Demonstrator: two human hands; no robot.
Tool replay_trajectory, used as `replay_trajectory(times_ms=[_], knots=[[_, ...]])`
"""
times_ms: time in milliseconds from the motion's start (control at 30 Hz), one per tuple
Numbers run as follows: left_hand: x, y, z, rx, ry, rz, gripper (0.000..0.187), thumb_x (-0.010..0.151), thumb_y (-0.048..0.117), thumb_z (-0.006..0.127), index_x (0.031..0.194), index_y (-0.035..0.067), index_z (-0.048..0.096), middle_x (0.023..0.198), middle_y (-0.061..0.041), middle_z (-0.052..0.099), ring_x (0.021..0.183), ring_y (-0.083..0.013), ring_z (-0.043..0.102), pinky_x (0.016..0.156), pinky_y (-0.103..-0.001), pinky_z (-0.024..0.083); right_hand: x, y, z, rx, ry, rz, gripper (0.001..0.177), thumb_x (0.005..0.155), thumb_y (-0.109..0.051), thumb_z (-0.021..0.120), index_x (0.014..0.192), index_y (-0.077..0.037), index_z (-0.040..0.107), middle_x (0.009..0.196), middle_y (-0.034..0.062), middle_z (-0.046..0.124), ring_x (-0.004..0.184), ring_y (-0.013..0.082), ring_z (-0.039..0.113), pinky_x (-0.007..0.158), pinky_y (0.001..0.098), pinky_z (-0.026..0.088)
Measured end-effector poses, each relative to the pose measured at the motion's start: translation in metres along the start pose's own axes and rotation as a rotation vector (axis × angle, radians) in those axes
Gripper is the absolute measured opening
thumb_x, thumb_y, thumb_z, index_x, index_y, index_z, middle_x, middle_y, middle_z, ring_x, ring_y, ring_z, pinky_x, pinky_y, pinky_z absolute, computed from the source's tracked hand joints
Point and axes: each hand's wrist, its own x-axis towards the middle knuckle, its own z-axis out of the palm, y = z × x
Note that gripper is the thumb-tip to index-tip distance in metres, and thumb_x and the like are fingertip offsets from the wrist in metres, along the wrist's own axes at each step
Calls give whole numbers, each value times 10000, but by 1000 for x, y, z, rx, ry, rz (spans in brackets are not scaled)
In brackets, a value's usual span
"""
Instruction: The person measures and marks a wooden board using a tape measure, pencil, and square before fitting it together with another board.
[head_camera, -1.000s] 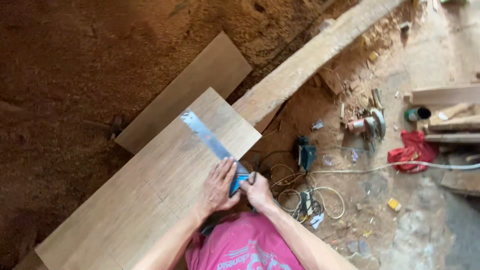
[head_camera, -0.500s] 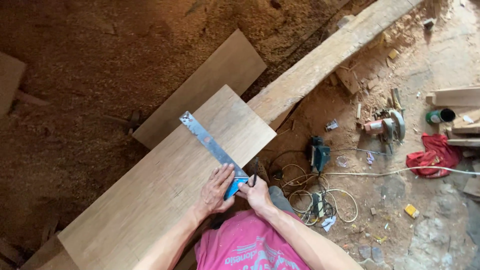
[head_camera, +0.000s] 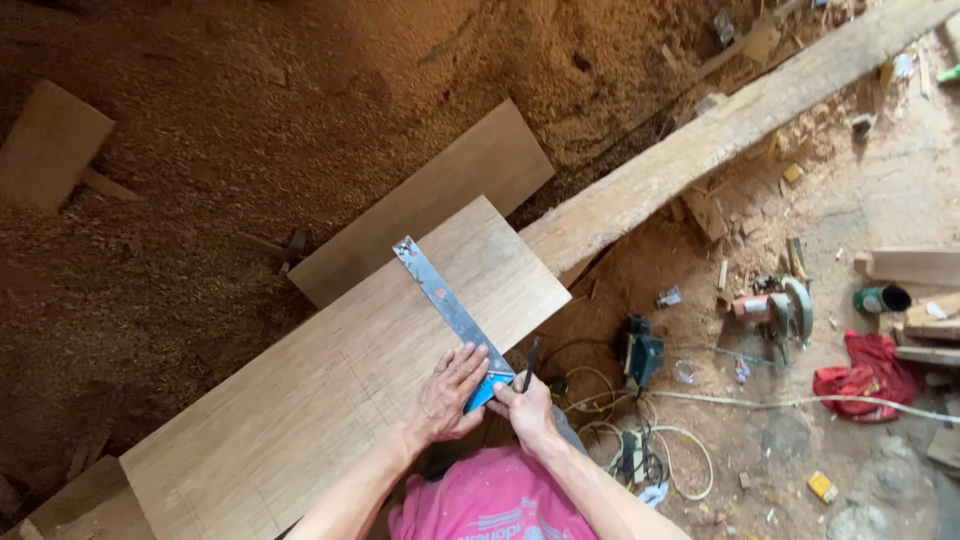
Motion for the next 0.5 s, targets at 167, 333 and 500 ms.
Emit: replay_trajectory(times_ms=[167, 333, 500], knots=[[1, 2, -2, 10, 1, -7, 788, 750, 279, 705, 1454, -12, 500, 1601, -194, 402, 1500, -381, 337, 1209, -556, 235, 6, 0, -5, -104, -3, -3, 280, 904, -34, 688, 778, -78, 442, 817, 47, 558, 758, 183, 657, 726, 415, 661], [1, 5, -7, 29, -3, 0, 794, 757, 289, 707, 1451, -30, 492, 1597, -198, 404, 1497, -370, 345, 1215, -547, 231, -9, -42, -9, -337, 78, -68, 178, 1004, -253, 558, 926, -115, 639, 853, 42, 624, 736, 144, 628, 647, 335, 577], [3, 8, -8, 33, 2, -14, 810, 734, 290, 712, 1443, -36, 494, 1591, -197, 411, 1494, -366, 348, 1212, -542, 229, -14, -82, -2, -617, 112, -414, 324, 1042, -309, 535, 1078, -18, 672, 802, 147, 640, 649, 196, 627, 600, 317, 514]])
